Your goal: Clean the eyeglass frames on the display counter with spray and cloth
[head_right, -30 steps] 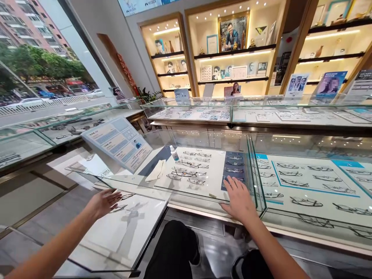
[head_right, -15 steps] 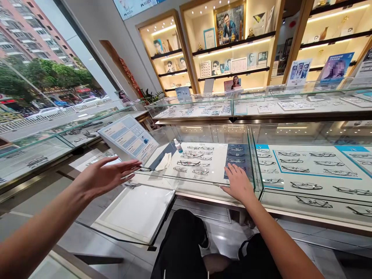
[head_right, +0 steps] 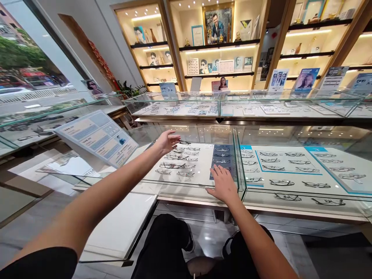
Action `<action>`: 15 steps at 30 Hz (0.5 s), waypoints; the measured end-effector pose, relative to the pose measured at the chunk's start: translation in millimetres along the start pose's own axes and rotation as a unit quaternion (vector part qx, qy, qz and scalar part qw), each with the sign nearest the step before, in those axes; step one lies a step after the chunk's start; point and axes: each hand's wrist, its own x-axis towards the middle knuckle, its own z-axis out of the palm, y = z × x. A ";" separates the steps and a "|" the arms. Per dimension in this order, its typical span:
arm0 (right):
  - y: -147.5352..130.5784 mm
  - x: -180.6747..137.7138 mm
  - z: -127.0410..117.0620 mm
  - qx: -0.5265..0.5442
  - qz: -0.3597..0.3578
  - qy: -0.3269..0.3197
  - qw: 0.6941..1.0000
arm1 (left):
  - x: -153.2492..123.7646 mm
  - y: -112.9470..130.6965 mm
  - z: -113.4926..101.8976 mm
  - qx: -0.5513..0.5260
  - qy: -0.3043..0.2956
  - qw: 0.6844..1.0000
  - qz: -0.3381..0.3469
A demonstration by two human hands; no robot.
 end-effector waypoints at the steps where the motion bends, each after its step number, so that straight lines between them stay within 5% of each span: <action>1: -0.4 0.4 -0.1 0.001 0.000 0.002 1.000 | 12.2 -3.8 7.1 0.005 0.008 1.000 -0.001; 7: -1.3 3.0 -0.7 0.007 0.005 0.002 1.000 | 58.2 -21.8 28.5 0.014 0.038 0.999 -0.003; 15: -2.0 3.5 -2.2 0.010 0.004 0.004 1.000 | 75.0 -40.9 19.3 0.042 0.048 0.997 -0.032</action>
